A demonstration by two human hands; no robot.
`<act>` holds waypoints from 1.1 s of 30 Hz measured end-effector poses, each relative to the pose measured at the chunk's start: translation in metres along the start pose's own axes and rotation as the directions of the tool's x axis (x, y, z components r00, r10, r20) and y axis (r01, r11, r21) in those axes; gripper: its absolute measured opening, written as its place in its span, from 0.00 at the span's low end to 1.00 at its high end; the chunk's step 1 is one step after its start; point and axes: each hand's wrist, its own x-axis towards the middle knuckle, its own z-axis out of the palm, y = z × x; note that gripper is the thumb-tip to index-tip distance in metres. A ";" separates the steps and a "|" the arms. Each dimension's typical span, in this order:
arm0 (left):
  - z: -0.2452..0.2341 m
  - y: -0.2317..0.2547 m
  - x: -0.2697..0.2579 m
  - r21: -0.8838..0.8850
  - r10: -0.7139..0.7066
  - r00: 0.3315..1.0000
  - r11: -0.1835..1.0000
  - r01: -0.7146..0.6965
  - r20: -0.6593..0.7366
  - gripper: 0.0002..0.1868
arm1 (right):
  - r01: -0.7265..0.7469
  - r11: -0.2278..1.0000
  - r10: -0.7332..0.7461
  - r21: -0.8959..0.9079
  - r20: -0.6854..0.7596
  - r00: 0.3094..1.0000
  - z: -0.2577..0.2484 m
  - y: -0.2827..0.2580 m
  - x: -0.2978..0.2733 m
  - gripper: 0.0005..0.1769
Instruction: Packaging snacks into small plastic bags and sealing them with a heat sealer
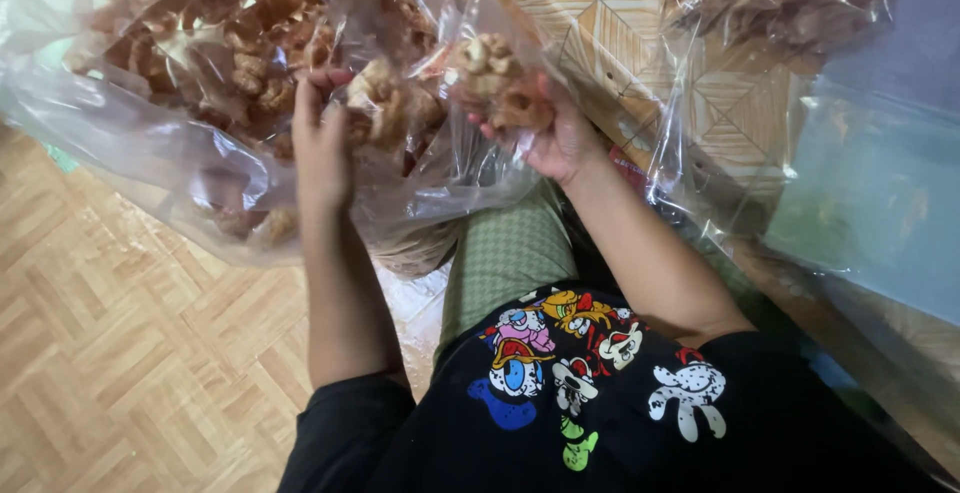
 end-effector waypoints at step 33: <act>0.007 0.026 0.040 -0.345 0.043 0.600 0.850 0.399 0.799 0.13 | -0.228 0.969 0.204 0.095 0.215 0.955 -0.017 0.002 -0.018 0.43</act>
